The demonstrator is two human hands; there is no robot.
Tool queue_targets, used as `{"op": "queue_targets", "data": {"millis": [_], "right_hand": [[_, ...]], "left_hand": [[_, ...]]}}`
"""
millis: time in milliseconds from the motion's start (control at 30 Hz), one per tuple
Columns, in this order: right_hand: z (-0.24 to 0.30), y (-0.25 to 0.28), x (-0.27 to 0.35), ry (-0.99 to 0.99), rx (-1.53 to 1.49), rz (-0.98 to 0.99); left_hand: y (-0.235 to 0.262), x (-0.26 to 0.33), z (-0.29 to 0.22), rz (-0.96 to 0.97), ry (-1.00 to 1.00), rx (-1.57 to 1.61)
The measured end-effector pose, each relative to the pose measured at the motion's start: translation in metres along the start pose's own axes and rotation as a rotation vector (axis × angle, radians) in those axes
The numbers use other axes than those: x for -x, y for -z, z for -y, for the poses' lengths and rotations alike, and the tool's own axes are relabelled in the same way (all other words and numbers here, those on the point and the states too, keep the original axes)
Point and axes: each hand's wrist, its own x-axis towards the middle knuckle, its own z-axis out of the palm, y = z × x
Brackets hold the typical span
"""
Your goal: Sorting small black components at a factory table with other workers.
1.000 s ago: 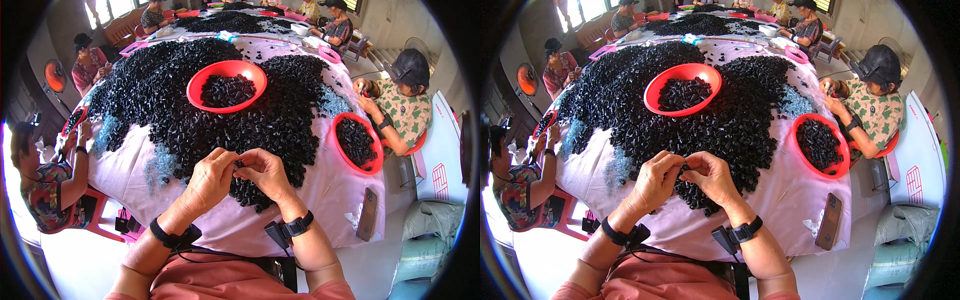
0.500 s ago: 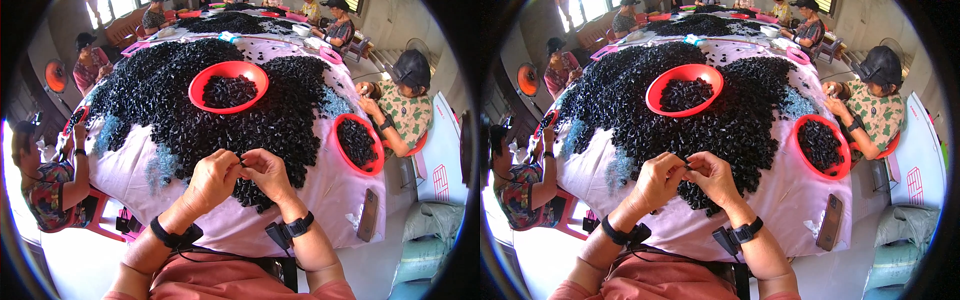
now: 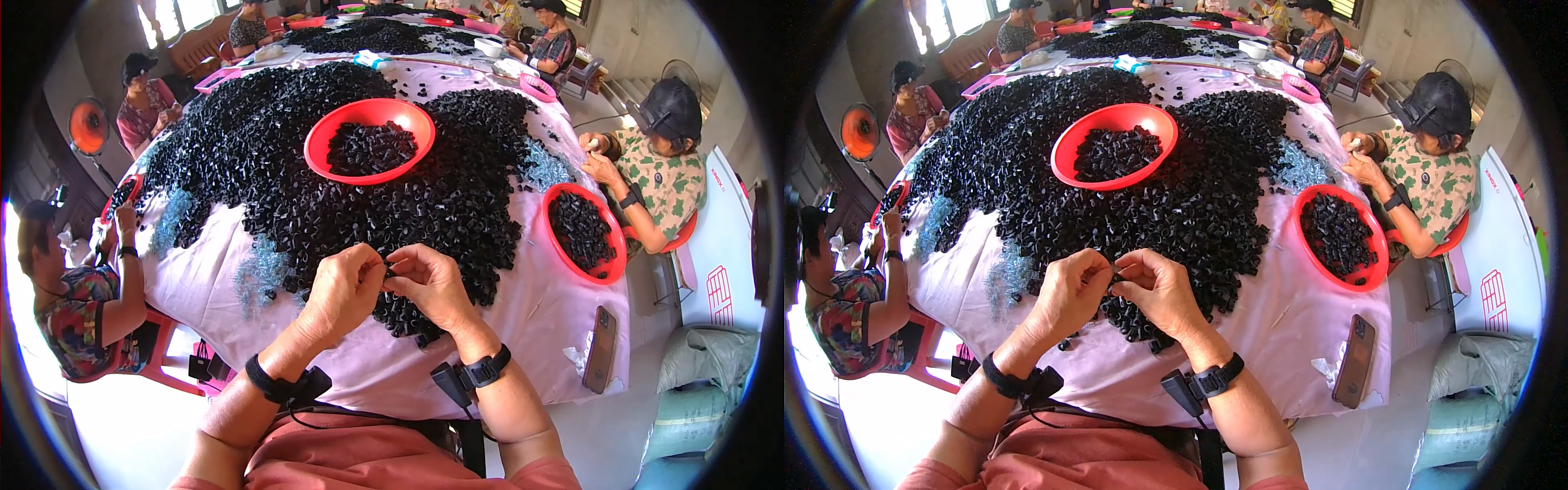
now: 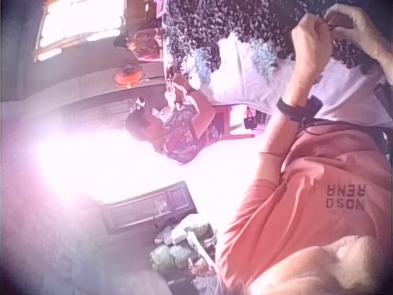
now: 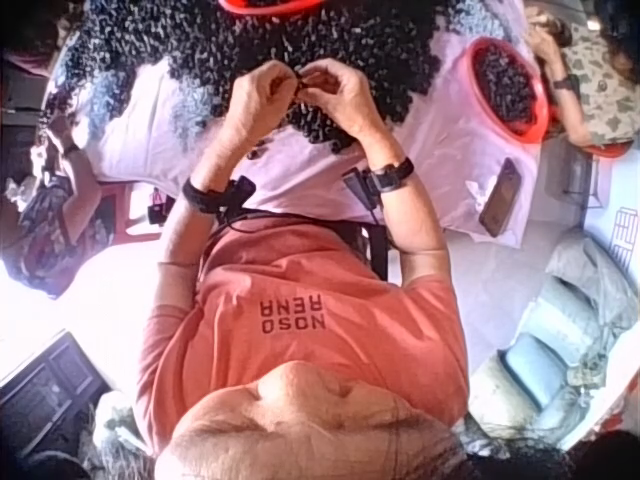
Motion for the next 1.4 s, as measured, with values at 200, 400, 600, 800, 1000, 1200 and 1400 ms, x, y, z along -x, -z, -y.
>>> {"op": "queue_targets", "data": {"millis": [200, 400, 600, 800, 1000, 1200, 1400], "right_hand": [[0.008, -0.003, 0.001, -0.045, 0.000, -0.055], [0.002, -0.004, 0.002, -0.011, -0.023, -0.062], [-0.001, -0.003, -0.001, 0.023, -0.033, -0.023], [-0.002, -0.002, 0.000, 0.070, 0.040, -0.017], [-0.003, -0.002, 0.000, 0.079, 0.075, -0.045], [0.001, -0.003, 0.001, 0.033, 0.003, -0.052], [0.001, -0.004, 0.002, 0.015, 0.012, -0.062]], "left_hand": [[-0.006, 0.004, -0.005, -0.124, -0.278, -0.186], [-0.005, 0.007, -0.005, -0.105, -0.299, -0.222], [0.001, -0.001, -0.003, -0.041, -0.231, -0.057], [0.003, 0.002, -0.003, -0.037, -0.053, 0.007], [-0.002, 0.004, -0.002, -0.096, -0.111, -0.036], [-0.006, 0.005, -0.003, -0.154, -0.226, -0.171], [-0.003, 0.007, -0.005, -0.136, -0.208, -0.201]]}}
